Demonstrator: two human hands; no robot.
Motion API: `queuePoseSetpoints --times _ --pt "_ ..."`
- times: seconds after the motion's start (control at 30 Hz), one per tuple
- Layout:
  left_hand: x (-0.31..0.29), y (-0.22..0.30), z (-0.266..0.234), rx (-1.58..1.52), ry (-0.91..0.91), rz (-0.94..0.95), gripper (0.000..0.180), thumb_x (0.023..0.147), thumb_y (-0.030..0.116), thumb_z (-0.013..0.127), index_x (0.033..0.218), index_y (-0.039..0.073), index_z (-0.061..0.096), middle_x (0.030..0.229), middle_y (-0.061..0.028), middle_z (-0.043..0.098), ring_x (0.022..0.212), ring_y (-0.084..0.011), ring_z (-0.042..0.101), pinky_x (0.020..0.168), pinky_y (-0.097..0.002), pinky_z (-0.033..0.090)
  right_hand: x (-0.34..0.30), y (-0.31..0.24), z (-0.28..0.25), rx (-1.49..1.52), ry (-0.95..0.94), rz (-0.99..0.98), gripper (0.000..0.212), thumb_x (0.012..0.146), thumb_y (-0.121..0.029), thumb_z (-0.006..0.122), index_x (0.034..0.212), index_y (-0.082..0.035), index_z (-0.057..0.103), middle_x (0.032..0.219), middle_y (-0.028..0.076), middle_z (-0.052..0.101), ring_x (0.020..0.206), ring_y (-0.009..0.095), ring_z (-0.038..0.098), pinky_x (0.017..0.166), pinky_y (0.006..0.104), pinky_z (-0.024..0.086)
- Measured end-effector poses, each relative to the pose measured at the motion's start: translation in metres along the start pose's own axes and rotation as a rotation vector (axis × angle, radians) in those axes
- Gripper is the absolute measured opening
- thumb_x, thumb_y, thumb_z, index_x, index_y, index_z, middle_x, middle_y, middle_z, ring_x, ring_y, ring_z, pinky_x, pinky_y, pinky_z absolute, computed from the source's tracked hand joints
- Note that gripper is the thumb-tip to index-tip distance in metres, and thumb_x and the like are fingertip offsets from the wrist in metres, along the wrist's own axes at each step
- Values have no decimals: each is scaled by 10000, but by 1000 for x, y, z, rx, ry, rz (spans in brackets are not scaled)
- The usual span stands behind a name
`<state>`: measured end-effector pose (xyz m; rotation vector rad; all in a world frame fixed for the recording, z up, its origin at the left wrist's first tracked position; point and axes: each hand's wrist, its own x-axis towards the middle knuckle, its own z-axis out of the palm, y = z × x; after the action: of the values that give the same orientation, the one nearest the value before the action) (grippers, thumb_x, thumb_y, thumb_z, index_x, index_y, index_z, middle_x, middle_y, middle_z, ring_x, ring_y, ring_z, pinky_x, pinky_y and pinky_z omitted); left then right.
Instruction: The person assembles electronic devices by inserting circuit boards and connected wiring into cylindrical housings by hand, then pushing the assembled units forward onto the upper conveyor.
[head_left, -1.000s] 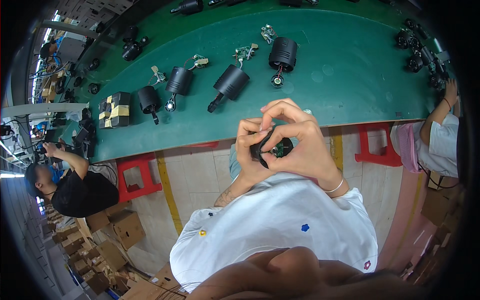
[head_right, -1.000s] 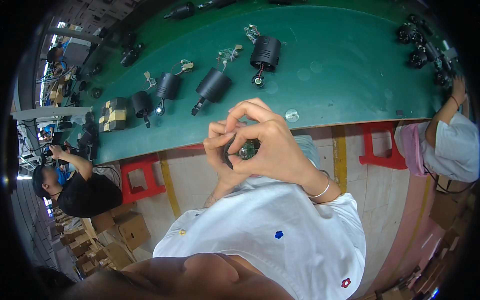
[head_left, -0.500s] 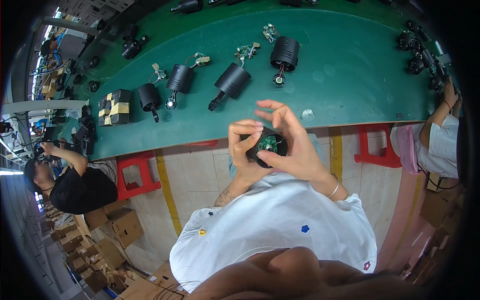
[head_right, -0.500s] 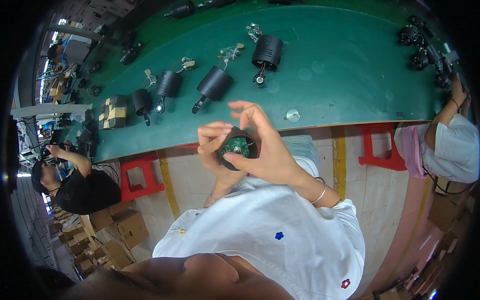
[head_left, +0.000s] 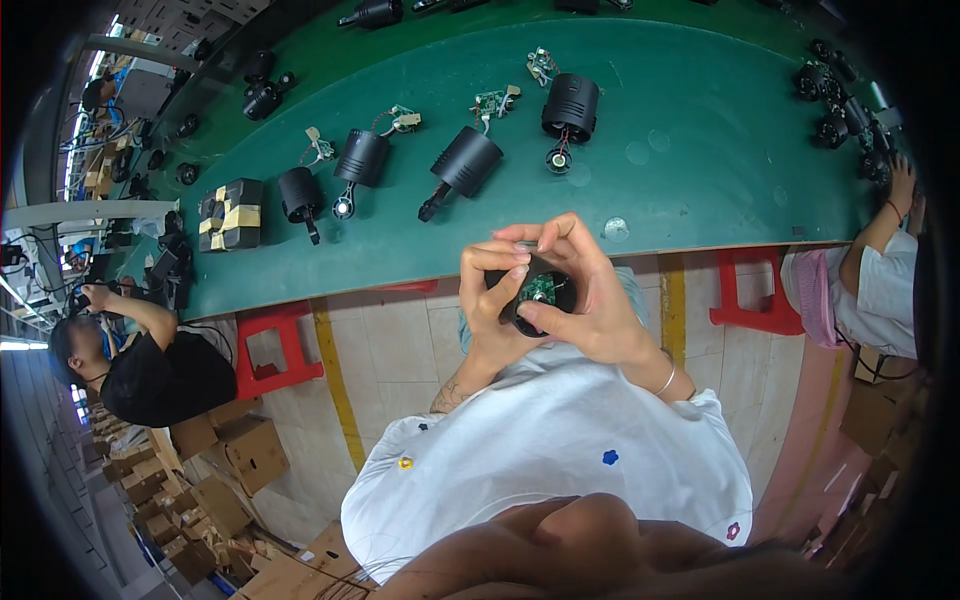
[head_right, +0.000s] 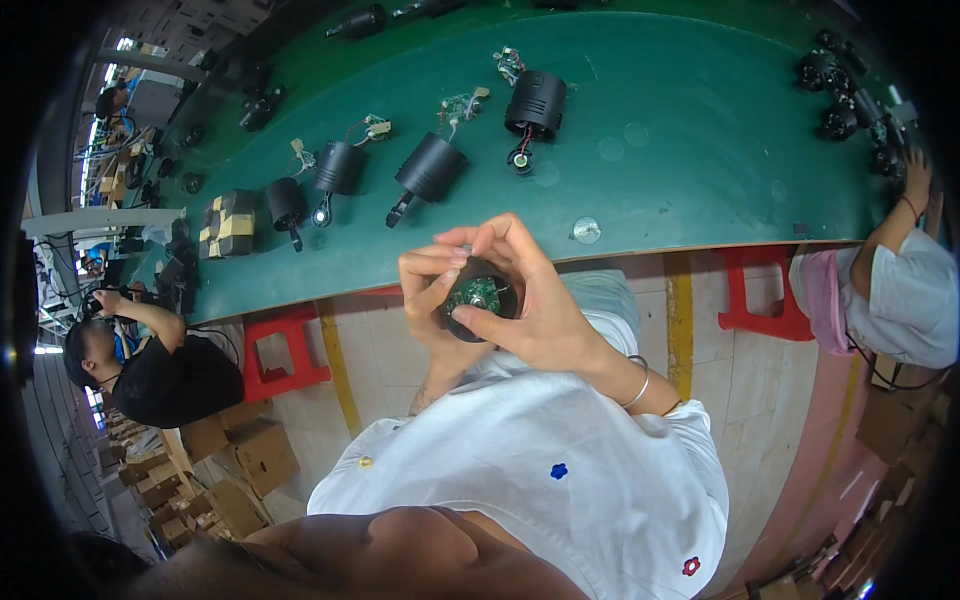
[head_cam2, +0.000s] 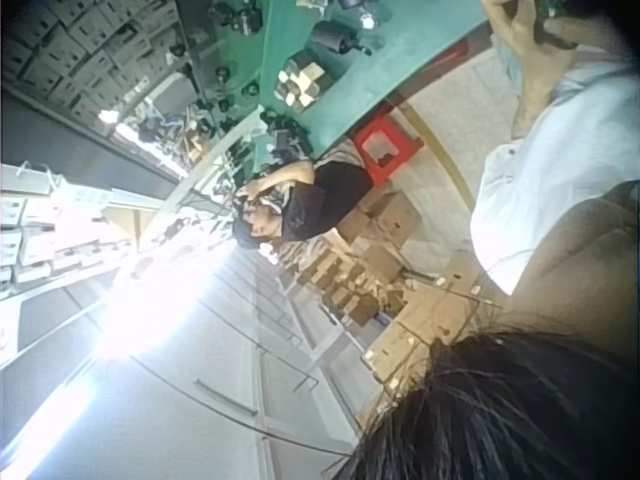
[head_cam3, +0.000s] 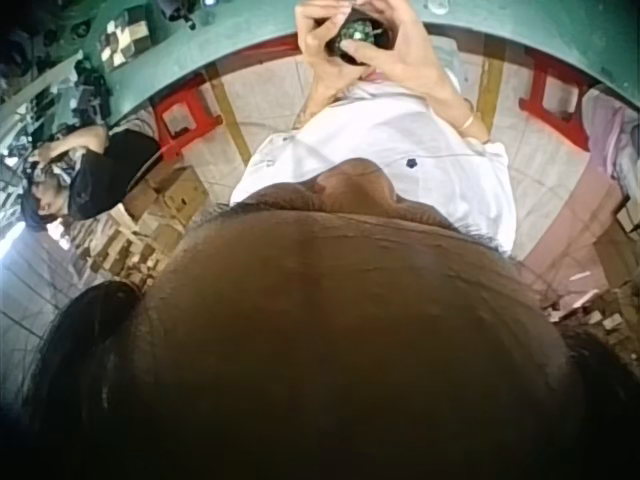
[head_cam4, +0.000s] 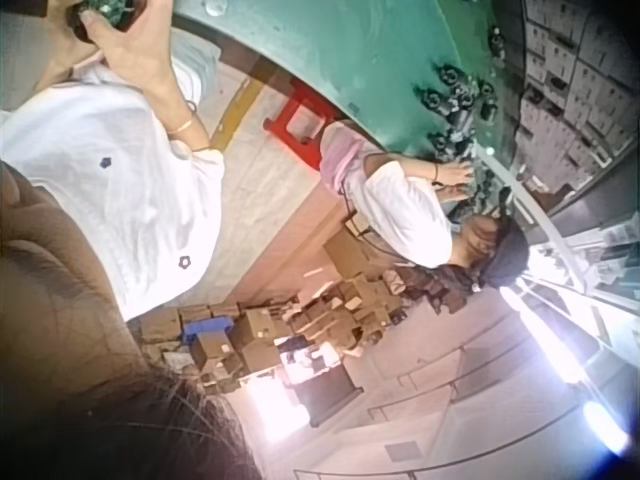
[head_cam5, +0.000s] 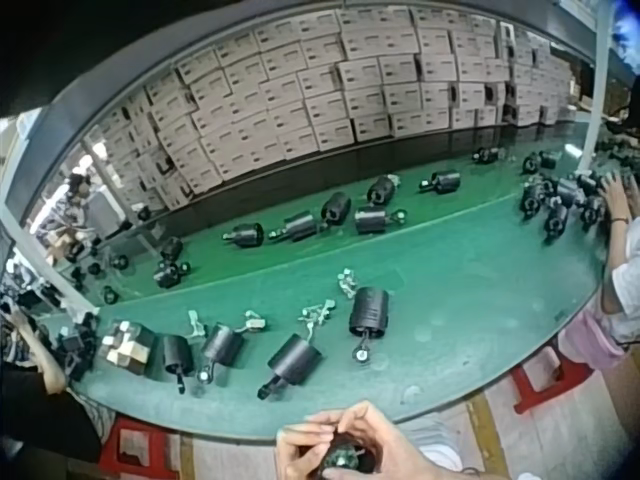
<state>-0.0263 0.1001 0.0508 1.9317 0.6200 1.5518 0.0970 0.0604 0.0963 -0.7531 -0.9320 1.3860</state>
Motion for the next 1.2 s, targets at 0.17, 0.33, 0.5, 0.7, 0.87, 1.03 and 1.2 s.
queuePoseSetpoints --times 0.17,0.33,0.5,0.7,0.87,1.03,1.2 --pt "12 -7 7 -12 27 -11 603 684 55 799 1200 224 537 1055 -86 517 934 -240 544 785 -380 493 11 -1 -3 19 24 -47 498 737 58 678 1120 -84 394 1335 166 510 1182 256 523 1021 379 397" --pt "39 -12 13 -1 -2 -38 590 648 33 800 1156 177 536 1040 -89 520 924 -248 550 774 -383 497 29 -12 -11 42 60 -27 552 721 65 688 1169 -76 397 1353 176 498 1215 263 507 1017 380 403" --pt "70 -18 20 -33 -11 -106 580 611 27 814 1112 125 539 1031 -95 526 919 -260 560 771 -387 503 47 -25 -29 125 23 7 624 701 89 683 1241 -67 410 1331 160 509 1207 256 510 1011 364 412" --pt "104 -30 30 23 -124 -85 564 592 39 827 1082 85 550 1003 -99 531 913 -271 575 779 -385 511 76 -32 -60 230 -26 78 680 674 114 678 1277 -62 416 1311 143 519 1189 244 516 977 327 439" --pt "117 -42 38 -15 -171 -157 546 594 83 829 1062 89 547 1030 -91 530 970 -259 550 897 -413 472 98 -33 -79 76 -19 45 684 657 120 677 1269 -68 436 1302 137 519 1135 233 542 933 326 474" --pt "148 -49 48 69 -204 -97 622 607 126 823 1157 76 538 1121 -118 550 1085 -308 533 951 -437 446 123 -52 -105 -92 36 8 654 644 121 672 1237 -77 476 1251 130 553 1054 223 572 886 344 505" --pt "154 -62 51 289 -152 -159 549 644 143 802 1144 56 593 1208 -132 553 1179 -356 487 994 -493 413 186 -99 -183 -996 467 -280 498 601 56 679 1075 -78 604 1110 83 606 955 255 596 841 346 521"
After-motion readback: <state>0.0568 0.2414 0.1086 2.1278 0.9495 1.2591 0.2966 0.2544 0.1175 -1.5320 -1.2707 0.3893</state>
